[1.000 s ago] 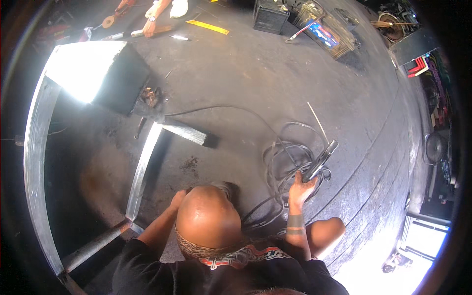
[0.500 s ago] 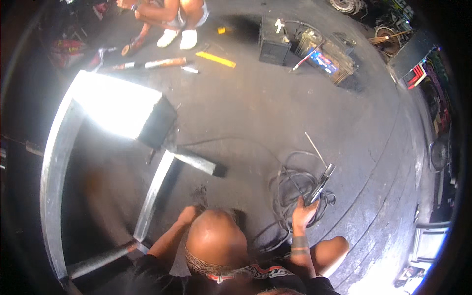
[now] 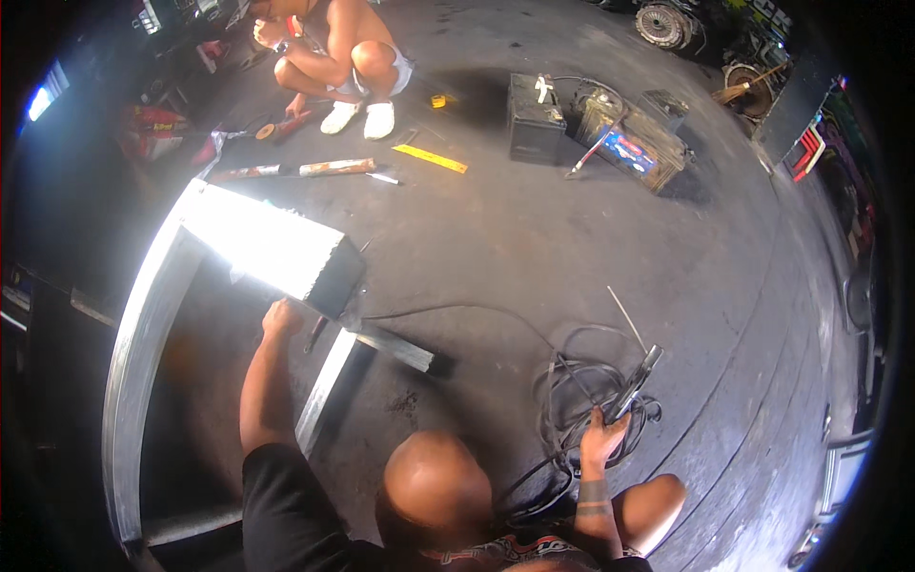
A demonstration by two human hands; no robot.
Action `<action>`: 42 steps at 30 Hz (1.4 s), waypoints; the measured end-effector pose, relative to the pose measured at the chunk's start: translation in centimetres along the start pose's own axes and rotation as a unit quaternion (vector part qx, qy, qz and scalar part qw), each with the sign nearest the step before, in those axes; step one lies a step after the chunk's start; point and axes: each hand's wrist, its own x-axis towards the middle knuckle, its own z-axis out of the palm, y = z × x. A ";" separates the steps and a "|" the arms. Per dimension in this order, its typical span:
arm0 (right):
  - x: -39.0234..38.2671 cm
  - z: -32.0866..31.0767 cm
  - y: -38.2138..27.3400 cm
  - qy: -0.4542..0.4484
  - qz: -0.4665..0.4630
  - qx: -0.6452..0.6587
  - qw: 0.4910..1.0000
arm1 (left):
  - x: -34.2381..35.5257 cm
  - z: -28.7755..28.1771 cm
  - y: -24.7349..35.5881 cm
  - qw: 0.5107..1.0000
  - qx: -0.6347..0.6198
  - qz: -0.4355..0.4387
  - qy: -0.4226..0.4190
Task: Assembling and welding a rectangular metal frame on the floor.
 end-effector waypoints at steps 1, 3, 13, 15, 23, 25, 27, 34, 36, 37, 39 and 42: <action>0.0 0.0 0.1 -0.002 -0.001 0.003 1.000 | 0.7 0.9 -0.5 1.000 -0.002 -0.002 0.020; 0.0 0.0 0.4 -0.007 0.000 0.002 1.000 | 2.3 2.5 -1.3 1.000 0.003 0.000 0.027; 0.4 -0.2 2.1 -0.016 -0.033 -0.035 0.999 | -1.8 7.0 -1.2 0.991 -0.122 -0.050 -0.007; 0.4 -0.3 2.3 -0.041 -0.082 -0.044 0.995 | -2.2 8.5 -2.4 0.984 -0.177 0.001 0.028; 0.5 0.7 1.7 -0.006 -0.096 0.027 0.995 | 0.8 6.1 -3.2 0.979 -0.139 0.063 0.133; 0.4 1.0 1.6 0.027 -0.111 0.010 0.993 | -3.1 7.0 -1.5 0.978 -0.149 0.027 0.146; 0.5 1.2 1.5 0.009 -0.083 0.003 0.997 | -8.9 9.1 0.1 0.950 -0.233 0.023 0.208; 0.1 1.1 -0.3 -0.005 -0.073 0.027 0.997 | -32.5 16.5 6.2 0.926 -0.330 0.085 -0.160; 0.0 0.8 -1.0 -0.029 -0.054 0.036 0.997 | -35.7 16.6 6.9 0.909 -0.331 0.131 -0.219; -0.1 0.6 -1.2 -0.036 -0.045 0.046 0.997 | -36.2 16.5 7.0 0.898 -0.337 0.139 -0.244; 0.0 0.5 -1.2 -0.032 -0.022 0.026 0.999 | -36.1 16.3 7.0 0.883 -0.343 0.148 -0.286; 0.1 0.5 -0.4 -0.022 -0.028 0.034 0.999 | -34.3 16.2 6.8 0.868 -0.351 0.143 -0.320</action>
